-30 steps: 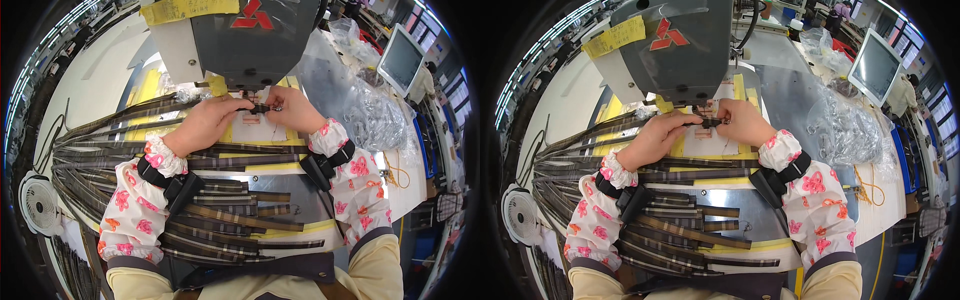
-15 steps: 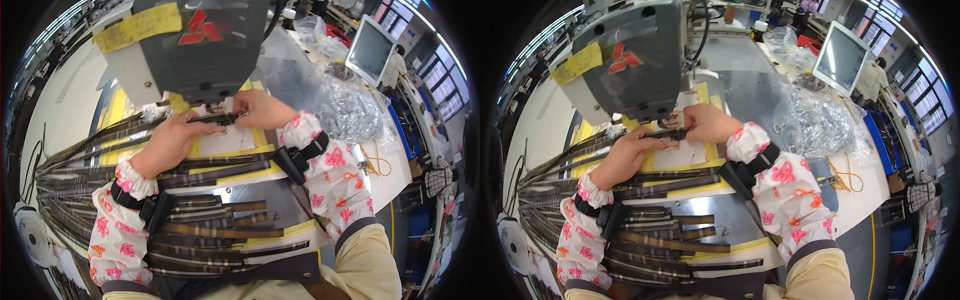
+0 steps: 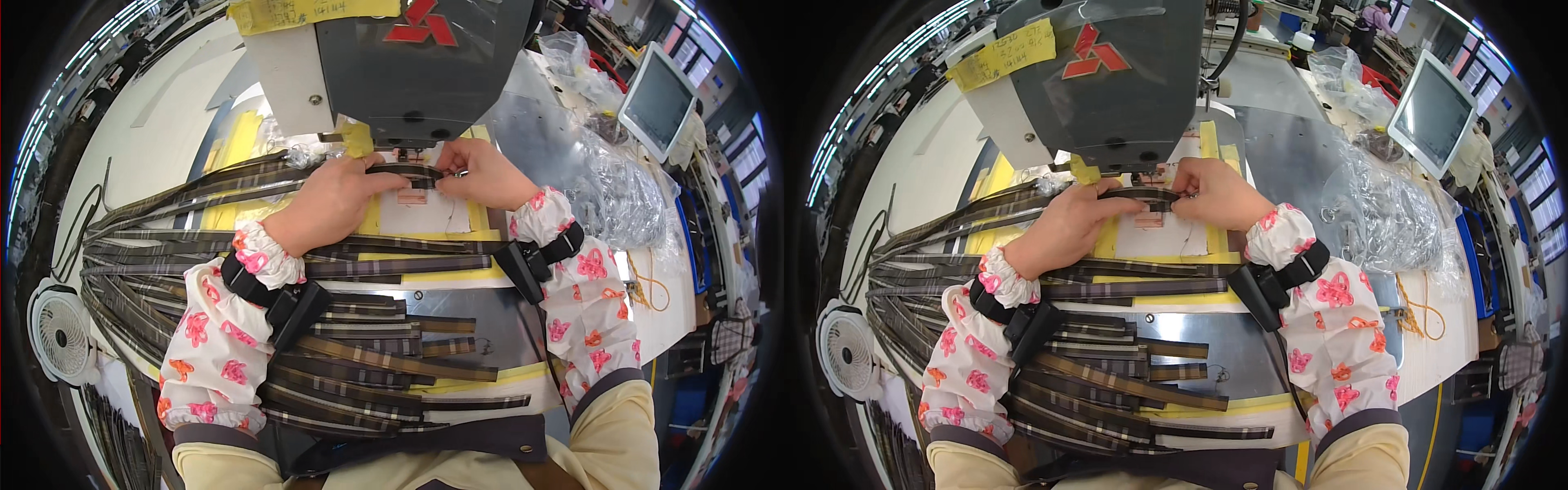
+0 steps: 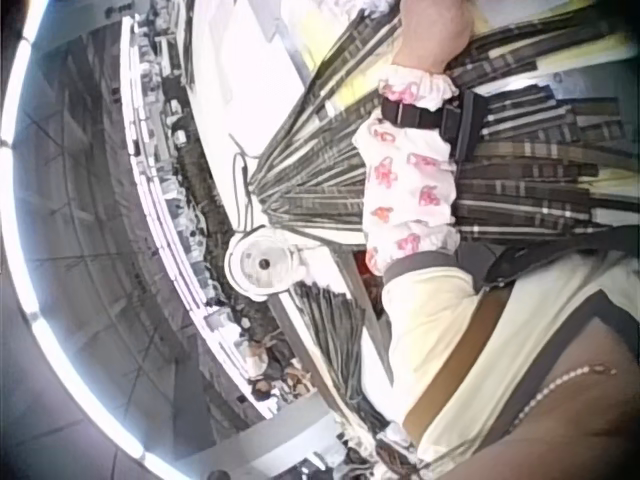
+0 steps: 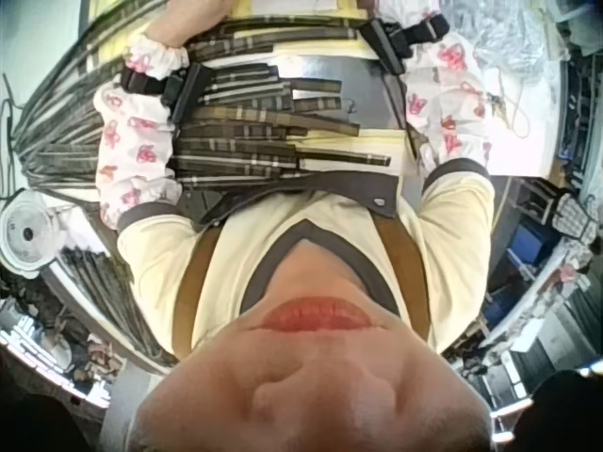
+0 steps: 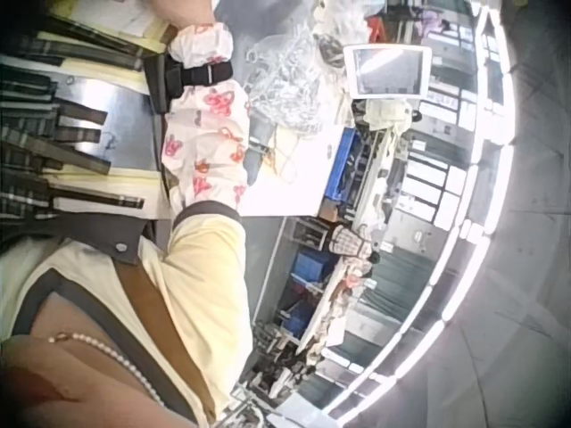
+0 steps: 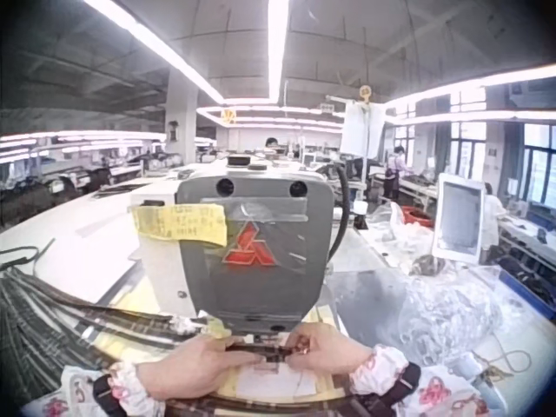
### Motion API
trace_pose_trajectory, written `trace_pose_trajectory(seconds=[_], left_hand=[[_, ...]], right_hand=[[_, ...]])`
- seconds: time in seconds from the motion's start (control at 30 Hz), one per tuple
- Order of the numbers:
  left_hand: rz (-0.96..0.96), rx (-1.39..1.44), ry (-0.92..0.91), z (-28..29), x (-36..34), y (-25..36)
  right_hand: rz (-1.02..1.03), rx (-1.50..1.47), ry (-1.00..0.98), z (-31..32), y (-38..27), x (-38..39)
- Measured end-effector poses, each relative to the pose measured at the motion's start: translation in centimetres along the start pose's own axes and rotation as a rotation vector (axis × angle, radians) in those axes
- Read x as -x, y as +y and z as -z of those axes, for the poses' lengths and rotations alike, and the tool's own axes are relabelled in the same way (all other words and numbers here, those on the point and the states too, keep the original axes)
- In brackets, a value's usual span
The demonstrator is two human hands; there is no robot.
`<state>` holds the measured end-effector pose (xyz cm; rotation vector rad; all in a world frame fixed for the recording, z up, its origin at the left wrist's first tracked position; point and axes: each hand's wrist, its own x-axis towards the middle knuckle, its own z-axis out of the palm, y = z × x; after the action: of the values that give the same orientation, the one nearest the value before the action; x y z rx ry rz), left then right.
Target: Sewing and assembling fabric or leather straps using an industrial sewing machine.
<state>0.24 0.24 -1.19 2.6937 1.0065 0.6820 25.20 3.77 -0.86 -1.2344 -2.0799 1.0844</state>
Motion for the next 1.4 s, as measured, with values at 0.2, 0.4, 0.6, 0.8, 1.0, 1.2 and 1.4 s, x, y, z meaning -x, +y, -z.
trace_pose_trajectory(seconds=[0.2,0.4,0.6,0.8,1.0,1.2,1.4], left_hand=[[0.02,-0.091,-0.048,-0.5,-0.5,0.6],[-0.111,-0.128,0.082,-1.5,-0.5,0.1],[0.017,-0.059,-0.018,-1.3,-1.0,0.7],[0.006,-0.169,0.028,-1.7,-0.7,1.5],[-0.026,0.122,0.136,-1.5,-0.7,0.8],[0.036,0.09,0.069,-2.1,-2.0,0.8],[0.063,-0.066,-0.079,-0.3,-1.3,0.1]], right_hand=[[0.041,0.011,0.025,-0.6,0.1,0.0],[0.035,0.128,-0.037,-0.2,-0.6,0.3],[0.052,0.056,0.047,-1.0,0.3,-0.2],[0.091,0.068,0.031,0.0,0.1,1.4],[0.091,0.12,0.004,-0.4,-0.3,1.1],[0.187,0.264,-0.06,0.3,-0.8,0.9],[0.408,0.326,-0.062,0.1,0.8,0.7]])
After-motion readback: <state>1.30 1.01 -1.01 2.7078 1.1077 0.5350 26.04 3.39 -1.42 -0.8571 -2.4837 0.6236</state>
